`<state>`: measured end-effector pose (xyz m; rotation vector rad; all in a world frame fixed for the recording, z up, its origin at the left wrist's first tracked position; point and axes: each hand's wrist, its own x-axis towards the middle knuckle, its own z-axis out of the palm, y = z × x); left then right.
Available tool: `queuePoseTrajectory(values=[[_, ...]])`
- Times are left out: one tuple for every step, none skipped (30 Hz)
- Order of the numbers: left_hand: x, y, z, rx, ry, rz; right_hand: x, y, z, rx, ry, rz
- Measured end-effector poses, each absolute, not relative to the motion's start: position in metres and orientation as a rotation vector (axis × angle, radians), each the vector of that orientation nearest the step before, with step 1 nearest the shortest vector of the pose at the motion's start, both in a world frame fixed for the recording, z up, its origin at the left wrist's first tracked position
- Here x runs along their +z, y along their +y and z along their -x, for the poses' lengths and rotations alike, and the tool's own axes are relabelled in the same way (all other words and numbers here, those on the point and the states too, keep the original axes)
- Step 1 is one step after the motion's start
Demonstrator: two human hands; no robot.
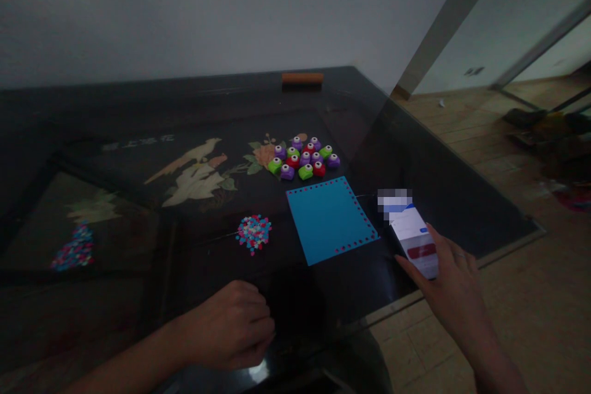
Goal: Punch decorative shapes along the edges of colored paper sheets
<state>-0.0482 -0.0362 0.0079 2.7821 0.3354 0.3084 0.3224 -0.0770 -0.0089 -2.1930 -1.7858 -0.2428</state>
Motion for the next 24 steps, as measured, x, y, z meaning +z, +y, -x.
queuePoseTrajectory(values=[[0.0077,-0.0362,0.0483,0.31,0.336,-2.783,-0.0085,-0.0773,-0.3213,-0.246,-1.784,2.19],[0.0076,-0.0362,0.0483,0.314,0.333,-2.784,-0.0083,-0.0775,-0.3204,-0.25,-1.785,2.187],[0.0075,-0.0363,0.0483,0.313,0.329,-2.783,-0.0082,-0.0776,-0.3198,-0.257,-1.786,2.18],[0.0076,-0.0364,0.0482,0.315,0.328,-2.783,-0.0084,-0.0777,-0.3193,-0.266,-1.786,2.172],[0.0076,-0.0364,0.0481,0.318,0.325,-2.784,-0.0087,-0.0777,-0.3192,-0.276,-1.786,2.163],[0.0077,-0.0365,0.048,0.322,0.326,-2.786,-0.0093,-0.0777,-0.3193,-0.287,-1.785,2.158],[0.0078,-0.0365,0.0479,0.326,0.329,-2.788,-0.01,-0.0777,-0.3196,-0.297,-1.783,2.155],[0.0078,-0.0364,0.0478,0.33,0.334,-2.789,-0.0108,-0.0776,-0.3201,-0.302,-1.785,2.156],[0.0078,-0.0363,0.0478,0.334,0.337,-2.79,-0.0115,-0.0776,-0.3207,-0.302,-1.791,2.161],[0.0078,-0.0362,0.0477,0.335,0.337,-2.789,-0.0121,-0.0776,-0.3212,-0.303,-1.796,2.168],[0.0078,-0.0362,0.0478,0.333,0.335,-2.787,-0.0125,-0.0775,-0.3216,-0.305,-1.802,2.172],[0.0077,-0.0361,0.0478,0.332,0.333,-2.786,-0.0126,-0.0774,-0.3219,-0.308,-1.807,2.175],[0.0075,-0.0361,0.0479,0.333,0.331,-2.785,-0.0125,-0.0773,-0.3219,-0.31,-1.809,2.174],[0.0073,-0.0361,0.0481,0.336,0.332,-2.787,-0.0122,-0.0772,-0.3217,-0.313,-1.807,2.172],[0.0071,-0.0362,0.0482,0.339,0.332,-2.79,-0.0117,-0.077,-0.3214,-0.314,-1.802,2.17],[0.0068,-0.0362,0.0484,0.337,0.335,-2.793,-0.0111,-0.0768,-0.321,-0.313,-1.798,2.169],[0.0065,-0.0363,0.0485,0.334,0.338,-2.796,-0.0106,-0.0766,-0.3206,-0.312,-1.797,2.168],[0.0062,-0.0363,0.0485,0.33,0.339,-2.798,-0.0102,-0.0763,-0.3203,-0.313,-1.796,2.167],[0.006,-0.0362,0.0485,0.329,0.337,-2.799,-0.01,-0.076,-0.3201,-0.314,-1.797,2.167],[0.0058,-0.036,0.0484,0.327,0.332,-2.8,-0.01,-0.0757,-0.3202,-0.313,-1.8,2.166],[0.0058,-0.0358,0.0482,0.325,0.326,-2.8,-0.0102,-0.0754,-0.3205,-0.308,-1.804,2.163],[0.0058,-0.0355,0.048,0.323,0.319,-2.8,-0.0105,-0.0749,-0.321,-0.303,-1.803,2.162],[0.0059,-0.0353,0.0478,0.322,0.312,-2.8,-0.0109,-0.0743,-0.3219,-0.298,-1.797,2.167],[0.0061,-0.0352,0.0476,0.319,0.31,-2.8,-0.0113,-0.0734,-0.3232,-0.294,-1.787,2.175]])
